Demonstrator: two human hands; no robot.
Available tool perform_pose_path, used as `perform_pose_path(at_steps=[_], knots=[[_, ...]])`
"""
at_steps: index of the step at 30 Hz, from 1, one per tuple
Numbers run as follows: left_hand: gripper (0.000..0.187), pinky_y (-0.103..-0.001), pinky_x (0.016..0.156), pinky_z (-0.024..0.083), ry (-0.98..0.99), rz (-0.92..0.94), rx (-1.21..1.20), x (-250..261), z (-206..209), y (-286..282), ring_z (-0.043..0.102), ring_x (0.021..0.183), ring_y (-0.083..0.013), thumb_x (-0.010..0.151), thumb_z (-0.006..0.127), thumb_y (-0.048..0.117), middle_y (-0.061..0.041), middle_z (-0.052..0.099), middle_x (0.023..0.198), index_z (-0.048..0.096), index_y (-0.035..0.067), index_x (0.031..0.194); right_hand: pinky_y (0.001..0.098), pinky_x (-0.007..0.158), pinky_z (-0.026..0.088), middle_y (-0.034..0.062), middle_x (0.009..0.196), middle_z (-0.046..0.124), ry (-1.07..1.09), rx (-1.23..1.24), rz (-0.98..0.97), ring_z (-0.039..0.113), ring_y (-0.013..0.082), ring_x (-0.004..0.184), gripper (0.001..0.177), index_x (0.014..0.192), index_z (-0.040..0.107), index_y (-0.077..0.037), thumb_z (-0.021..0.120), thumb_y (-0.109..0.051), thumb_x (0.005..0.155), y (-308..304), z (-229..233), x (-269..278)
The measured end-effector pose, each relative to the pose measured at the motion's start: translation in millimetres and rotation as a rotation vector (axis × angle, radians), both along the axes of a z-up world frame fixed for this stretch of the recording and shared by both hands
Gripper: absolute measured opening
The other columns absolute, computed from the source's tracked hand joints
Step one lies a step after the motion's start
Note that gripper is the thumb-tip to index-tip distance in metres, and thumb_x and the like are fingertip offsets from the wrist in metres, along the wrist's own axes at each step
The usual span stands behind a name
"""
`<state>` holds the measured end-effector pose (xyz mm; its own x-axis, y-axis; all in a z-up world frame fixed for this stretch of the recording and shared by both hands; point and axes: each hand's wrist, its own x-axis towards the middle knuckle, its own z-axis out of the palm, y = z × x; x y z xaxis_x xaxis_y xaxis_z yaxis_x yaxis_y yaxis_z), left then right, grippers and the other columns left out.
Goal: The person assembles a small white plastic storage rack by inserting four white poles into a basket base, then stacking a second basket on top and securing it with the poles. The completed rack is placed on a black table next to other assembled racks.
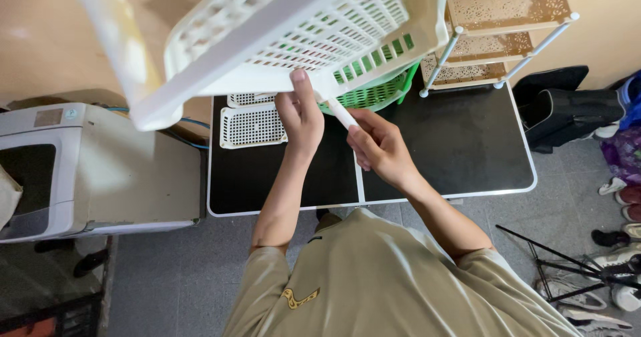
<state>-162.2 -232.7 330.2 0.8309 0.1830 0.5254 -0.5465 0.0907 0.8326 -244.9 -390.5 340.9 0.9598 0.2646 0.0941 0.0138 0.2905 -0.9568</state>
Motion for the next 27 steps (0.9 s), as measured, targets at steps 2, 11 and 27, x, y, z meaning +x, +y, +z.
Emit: perform_pose_path(at_steps=[2, 11, 27], knots=[[0.038, -0.025, 0.078, 0.049, 0.003, -0.023, -0.031, 5, -14, 4, 0.061, 0.088, -0.0089, 0.113, 0.049, 0.031, -0.007, 0.068, 0.097, 0.064, -0.004, 0.108, 0.0217, 0.048, 0.038, -0.0011, 0.074, 0.049, -0.022, -0.030, -0.023, 0.040, 0.0039, 0.055, 0.036, 0.138, 0.054, 0.005, 0.051, -0.015, 0.108, -1, -1, -2], [0.040, -0.032, 0.088, 0.051, -0.069, 0.137, -0.004, 15, -83, -5, 0.063, 0.099, -0.0167, 0.113, 0.050, 0.033, -0.012, 0.067, 0.110, 0.059, -0.005, 0.122, 0.0231, 0.050, 0.038, 0.0001, 0.075, 0.053, 0.000, 0.033, -0.147, 0.044, 0.0051, 0.057, 0.032, 0.134, 0.058, 0.005, 0.054, -0.016, 0.109, 4, -34, 7], [0.068, -0.042, 0.107, 0.048, -0.002, 0.016, -0.659, 36, -12, -20, 0.059, 0.126, -0.0295, 0.111, 0.043, 0.045, -0.024, 0.054, 0.141, 0.033, -0.008, 0.152, 0.0243, 0.057, 0.045, -0.0002, 0.070, 0.057, -0.443, -0.442, -0.250, 0.052, 0.0038, 0.062, 0.030, 0.133, 0.059, 0.002, 0.055, -0.011, 0.106, 1, -16, -8]])
